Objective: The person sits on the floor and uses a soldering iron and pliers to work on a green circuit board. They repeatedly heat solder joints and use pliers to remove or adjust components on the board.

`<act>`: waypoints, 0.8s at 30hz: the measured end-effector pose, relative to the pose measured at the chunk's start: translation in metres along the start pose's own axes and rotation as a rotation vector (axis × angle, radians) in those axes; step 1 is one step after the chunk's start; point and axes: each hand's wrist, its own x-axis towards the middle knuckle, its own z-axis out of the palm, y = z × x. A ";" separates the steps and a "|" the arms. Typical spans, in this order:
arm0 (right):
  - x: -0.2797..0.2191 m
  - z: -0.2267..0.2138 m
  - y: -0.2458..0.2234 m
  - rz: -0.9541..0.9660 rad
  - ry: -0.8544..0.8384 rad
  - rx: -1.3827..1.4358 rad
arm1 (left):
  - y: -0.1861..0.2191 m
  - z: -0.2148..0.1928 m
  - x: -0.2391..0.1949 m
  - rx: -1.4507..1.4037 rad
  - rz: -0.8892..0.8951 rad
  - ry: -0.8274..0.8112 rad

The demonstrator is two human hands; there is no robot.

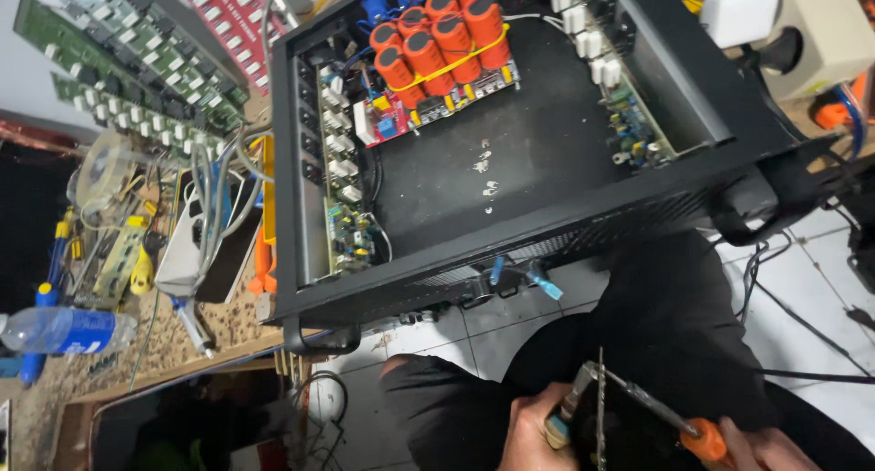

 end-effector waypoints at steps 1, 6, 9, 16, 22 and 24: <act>0.048 0.048 0.069 -0.220 -0.043 -0.125 | 0.005 0.000 -0.003 0.030 -0.035 0.029; -0.084 -0.070 0.078 -0.920 -0.018 -0.453 | 0.013 0.001 -0.008 0.037 -0.187 -0.063; -0.126 -0.091 -0.008 -0.887 0.271 -0.345 | 0.005 0.014 -0.012 -0.008 -0.121 0.008; -0.053 -0.054 0.121 -1.307 -0.029 -0.333 | -0.005 0.032 -0.019 0.016 -0.077 0.194; -0.004 -0.022 0.178 -0.562 -0.656 -0.540 | 0.000 0.022 -0.022 0.029 -0.120 0.236; -0.036 -0.057 0.072 -0.197 -0.664 -0.344 | 0.036 0.003 -0.026 0.084 -0.351 0.156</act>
